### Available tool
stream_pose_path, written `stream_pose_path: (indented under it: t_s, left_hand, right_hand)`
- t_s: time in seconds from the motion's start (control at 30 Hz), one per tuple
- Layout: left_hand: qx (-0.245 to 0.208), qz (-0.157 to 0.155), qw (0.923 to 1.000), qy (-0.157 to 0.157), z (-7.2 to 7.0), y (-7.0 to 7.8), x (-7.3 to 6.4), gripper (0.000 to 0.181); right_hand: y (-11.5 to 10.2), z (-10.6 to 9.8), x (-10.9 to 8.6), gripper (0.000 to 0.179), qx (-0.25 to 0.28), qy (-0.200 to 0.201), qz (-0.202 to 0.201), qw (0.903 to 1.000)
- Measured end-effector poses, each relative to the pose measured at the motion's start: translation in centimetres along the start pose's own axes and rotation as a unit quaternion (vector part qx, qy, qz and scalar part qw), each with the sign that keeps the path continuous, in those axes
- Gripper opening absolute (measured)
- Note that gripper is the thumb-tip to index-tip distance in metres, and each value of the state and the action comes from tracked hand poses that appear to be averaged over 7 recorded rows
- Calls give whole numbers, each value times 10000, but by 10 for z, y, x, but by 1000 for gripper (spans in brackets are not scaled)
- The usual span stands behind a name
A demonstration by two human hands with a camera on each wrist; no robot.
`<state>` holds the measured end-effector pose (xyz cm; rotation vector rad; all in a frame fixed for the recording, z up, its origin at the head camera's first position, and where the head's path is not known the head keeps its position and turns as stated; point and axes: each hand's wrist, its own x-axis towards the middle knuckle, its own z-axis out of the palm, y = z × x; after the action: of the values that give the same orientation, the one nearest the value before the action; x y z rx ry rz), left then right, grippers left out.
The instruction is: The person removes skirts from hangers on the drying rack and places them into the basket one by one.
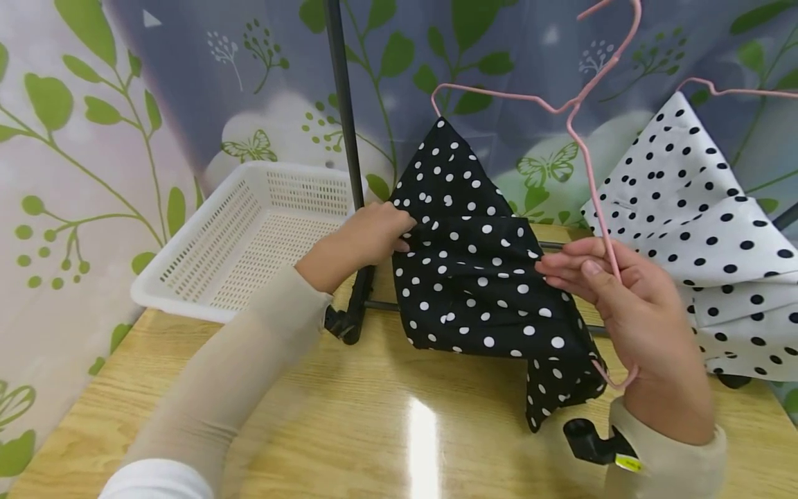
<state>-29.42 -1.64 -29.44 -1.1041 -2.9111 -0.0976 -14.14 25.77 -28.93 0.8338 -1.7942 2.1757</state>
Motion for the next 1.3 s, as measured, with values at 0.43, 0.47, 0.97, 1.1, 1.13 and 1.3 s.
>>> stream_pose_path:
  t_s: [0.43,0.47,0.97,1.1,1.13,1.3]
  left_hand:
    - [-196,-408,9987,-222,-3,-4,4,24]
    - [-187,-477,9985,-178,-3,-4,4,19]
    - [-114,-403,9985,351,4,-12,-1,14]
    - [-17,-299,9986,427,6,-14,-5,16]
    - [3,-282,9986,449,7,-14,-6,16]
    - [23,-224,9983,538,9,-14,-9,17]
  right_hand:
    - [0,-1,0,25,22,111,-34,9999]
    - [0,-1,-1,25,78,116,-41,9999]
    - [0,-11,3,24,1377,470,102,9893]
    - [2,-16,5,24,1672,518,216,9843]
    - [2,-17,5,24,1785,507,233,9824]
    - [5,-25,8,27,2435,442,416,9680]
